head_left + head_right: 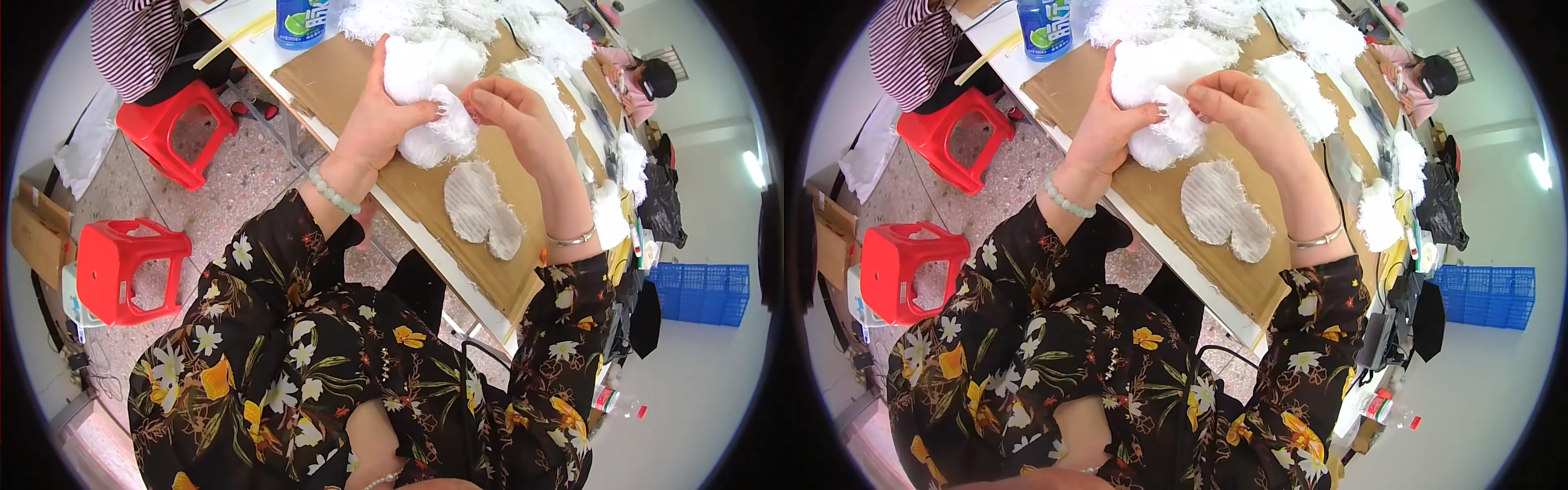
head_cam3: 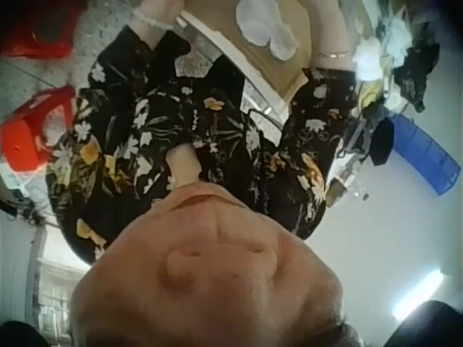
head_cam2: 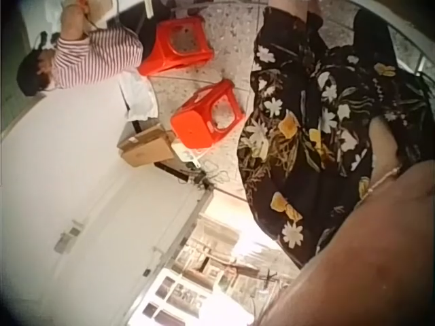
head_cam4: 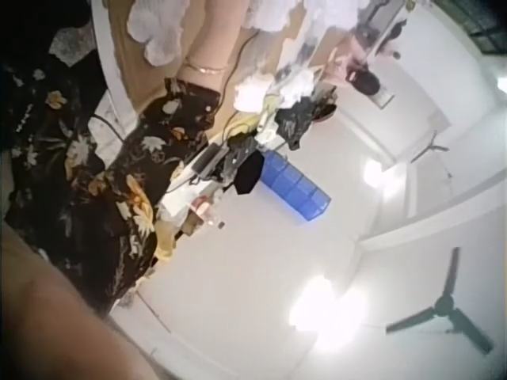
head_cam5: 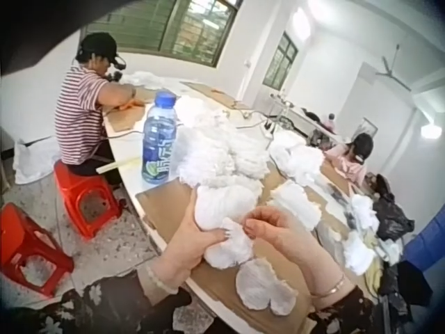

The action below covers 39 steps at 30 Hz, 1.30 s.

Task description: Gluing white fluffy material onto white fabric components using a hot glue gun.

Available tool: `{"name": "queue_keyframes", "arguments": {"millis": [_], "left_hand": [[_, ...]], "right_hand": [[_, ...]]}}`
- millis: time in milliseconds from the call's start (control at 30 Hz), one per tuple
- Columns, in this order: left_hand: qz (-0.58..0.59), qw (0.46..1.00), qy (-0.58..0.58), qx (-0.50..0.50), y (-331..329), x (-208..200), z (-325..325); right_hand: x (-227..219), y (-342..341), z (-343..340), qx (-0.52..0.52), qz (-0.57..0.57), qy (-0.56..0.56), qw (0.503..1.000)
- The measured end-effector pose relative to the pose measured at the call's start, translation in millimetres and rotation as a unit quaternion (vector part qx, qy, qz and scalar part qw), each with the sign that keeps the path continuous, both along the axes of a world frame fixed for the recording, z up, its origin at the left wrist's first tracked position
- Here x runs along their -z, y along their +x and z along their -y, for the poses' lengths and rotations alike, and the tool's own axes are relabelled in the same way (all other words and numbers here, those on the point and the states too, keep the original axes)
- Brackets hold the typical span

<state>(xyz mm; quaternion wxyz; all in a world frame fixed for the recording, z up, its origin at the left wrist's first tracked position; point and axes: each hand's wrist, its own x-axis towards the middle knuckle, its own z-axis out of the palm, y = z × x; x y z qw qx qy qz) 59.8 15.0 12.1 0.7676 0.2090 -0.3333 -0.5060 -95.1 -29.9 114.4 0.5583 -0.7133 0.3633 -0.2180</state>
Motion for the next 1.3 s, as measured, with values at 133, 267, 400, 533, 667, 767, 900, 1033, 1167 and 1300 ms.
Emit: {"name": "queue_keyframes", "arguments": {"millis": [133,267,400,533,667,767,900,1033,1167,1300], "left_hand": [[-0.005,1.000,0.017,0.002,-2,-2,-2],[-0.002,1.000,0.005,-0.002,-1,-1,0],[-0.018,1.000,0.002,-0.002,-3,-1,0],[0.000,1.000,0.004,-0.002,-3,-3,-2],[-0.006,1.000,0.010,-0.008,-2,0,-1],[-0.007,1.000,0.007,-0.015,-2,-2,-2],[-0.008,1.000,0.004,-0.007,-3,1,1],[-0.035,0.999,0.015,0.013,0,-2,0],[-0.100,0.994,-0.032,0.038,-3,-2,4],[-0.003,0.999,-0.016,0.029,-1,-8,-5]], "right_hand": [[-2,1,-14,-0.011,-0.102,-0.226,0.969],[-1,4,-13,-0.037,-0.174,-0.319,0.931],[2,-3,-2,0.000,-0.098,-0.158,0.983],[2,-1,-10,0.010,-0.098,-0.224,0.970],[7,8,-10,-0.006,-0.192,-0.241,0.951],[1,1,2,0.000,-0.098,-0.114,0.989],[7,-8,9,-0.017,-0.014,-0.013,1.000],[10,-2,6,-0.023,0.014,0.037,0.999],[14,9,1,0.018,-0.014,0.010,1.000],[19,12,-1,0.036,0.035,0.058,0.997]]}}
